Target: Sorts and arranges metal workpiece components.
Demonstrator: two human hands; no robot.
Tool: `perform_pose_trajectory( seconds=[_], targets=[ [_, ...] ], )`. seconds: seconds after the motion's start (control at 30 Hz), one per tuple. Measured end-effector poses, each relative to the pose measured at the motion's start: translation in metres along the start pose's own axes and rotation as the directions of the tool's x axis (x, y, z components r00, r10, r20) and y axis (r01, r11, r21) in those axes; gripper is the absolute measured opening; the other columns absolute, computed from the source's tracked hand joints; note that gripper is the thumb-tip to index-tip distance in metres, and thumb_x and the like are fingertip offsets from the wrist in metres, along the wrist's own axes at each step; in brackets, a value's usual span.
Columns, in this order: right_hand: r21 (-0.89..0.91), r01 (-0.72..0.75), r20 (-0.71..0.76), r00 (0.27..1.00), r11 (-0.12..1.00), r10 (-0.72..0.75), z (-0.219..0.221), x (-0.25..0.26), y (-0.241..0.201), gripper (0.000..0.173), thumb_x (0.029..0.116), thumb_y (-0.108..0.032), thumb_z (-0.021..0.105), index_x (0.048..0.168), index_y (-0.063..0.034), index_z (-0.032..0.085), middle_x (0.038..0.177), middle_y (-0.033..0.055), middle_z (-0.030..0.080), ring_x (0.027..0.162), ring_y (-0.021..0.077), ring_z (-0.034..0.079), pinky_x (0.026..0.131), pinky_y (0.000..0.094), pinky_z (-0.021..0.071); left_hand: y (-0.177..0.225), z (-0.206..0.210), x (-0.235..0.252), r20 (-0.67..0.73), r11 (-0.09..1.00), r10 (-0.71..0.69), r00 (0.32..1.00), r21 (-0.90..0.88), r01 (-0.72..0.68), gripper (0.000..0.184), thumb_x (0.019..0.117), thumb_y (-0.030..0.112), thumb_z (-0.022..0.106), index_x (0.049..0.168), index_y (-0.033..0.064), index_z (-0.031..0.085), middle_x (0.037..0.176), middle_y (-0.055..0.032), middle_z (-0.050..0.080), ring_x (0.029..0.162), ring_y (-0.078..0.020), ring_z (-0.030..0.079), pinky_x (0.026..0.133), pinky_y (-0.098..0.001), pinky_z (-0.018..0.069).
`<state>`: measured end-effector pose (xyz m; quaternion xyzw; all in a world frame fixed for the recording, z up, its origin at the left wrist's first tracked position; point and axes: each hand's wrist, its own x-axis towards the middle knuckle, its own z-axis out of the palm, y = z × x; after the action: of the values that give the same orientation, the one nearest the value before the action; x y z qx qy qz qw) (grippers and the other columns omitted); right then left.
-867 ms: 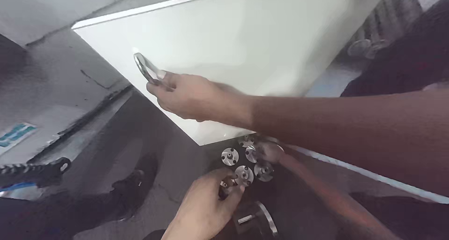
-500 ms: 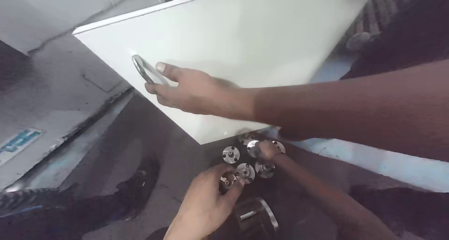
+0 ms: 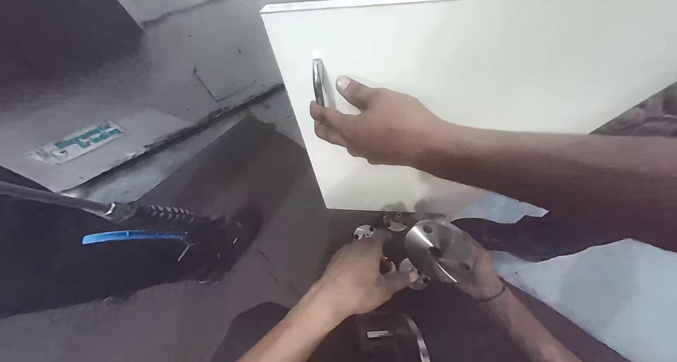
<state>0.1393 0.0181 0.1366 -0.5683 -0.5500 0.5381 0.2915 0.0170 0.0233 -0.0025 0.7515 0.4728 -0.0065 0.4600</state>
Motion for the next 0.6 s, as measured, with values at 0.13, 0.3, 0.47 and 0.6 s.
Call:
perform_pose_trajectory(
  seconds=[0.13, 0.3, 0.47, 0.6],
  targets=[
    [0.397, -0.028, -0.08, 0.995, 0.918, 0.065, -0.012, -0.001, 0.116, 0.022, 0.1049, -0.001, 0.04, 0.104, -0.0023, 0.062, 0.088, 0.0048, 0.064, 0.077, 0.0048, 0.064, 0.073, 0.0186, 0.0543, 0.008, 0.003, 0.0, 0.021, 0.994, 0.092, 0.996, -0.056, -0.09, 0.057, 0.0984, 0.047, 0.064, 0.14, 0.0101, 0.054, 0.111, -0.0061, 0.071, 0.099, -0.0159, 0.07, 0.093, -0.0404, 0.0575],
    [0.548, 0.318, -0.166, 0.948, 0.774, -0.272, -0.027, 0.012, 0.239, 0.028, 0.1031, -0.023, 0.053, 0.09, -0.022, 0.077, 0.086, -0.009, 0.074, 0.078, 0.0005, 0.068, 0.076, 0.0228, 0.059, -0.001, 0.001, -0.007, -0.105, 0.993, 0.097, 0.99, -0.052, -0.103, 0.043, 0.1017, 0.043, 0.06, 0.13, 0.0111, 0.064, 0.105, -0.0052, 0.073, 0.096, -0.0159, 0.071, 0.09, -0.042, 0.0575],
    [0.113, 0.338, -0.204, 0.928, 0.934, -0.311, -0.05, 0.023, 0.256, 0.024, 0.104, -0.017, 0.05, 0.093, -0.0091, 0.069, 0.068, -0.0049, 0.062, 0.055, 0.003, 0.055, 0.053, 0.0223, 0.0507, -0.011, -0.005, -0.016, -0.296, 0.997, 0.051, 0.954, -0.046, -0.068, 0.032, 0.0996, 0.04, 0.063, 0.12, 0.0163, 0.07, 0.094, 0.0042, 0.073, 0.084, -0.007, 0.069, 0.079, -0.0336, 0.059],
    [-0.538, 0.243, -0.095, 0.934, 0.807, -0.344, -0.064, 0.022, 0.271, 0.026, 0.1002, -0.026, 0.057, 0.1, -0.0052, 0.072, 0.077, 0.0053, 0.067, 0.07, 0.0173, 0.066, 0.067, 0.0426, 0.0567, -0.01, -0.002, -0.022, -0.285, 0.996, 0.063, 0.957, -0.046, -0.08, 0.031, 0.0985, 0.043, 0.063, 0.115, 0.0187, 0.071, 0.092, 0.0079, 0.073, 0.079, -0.0031, 0.068, 0.073, -0.0292, 0.0586]
  ],
)
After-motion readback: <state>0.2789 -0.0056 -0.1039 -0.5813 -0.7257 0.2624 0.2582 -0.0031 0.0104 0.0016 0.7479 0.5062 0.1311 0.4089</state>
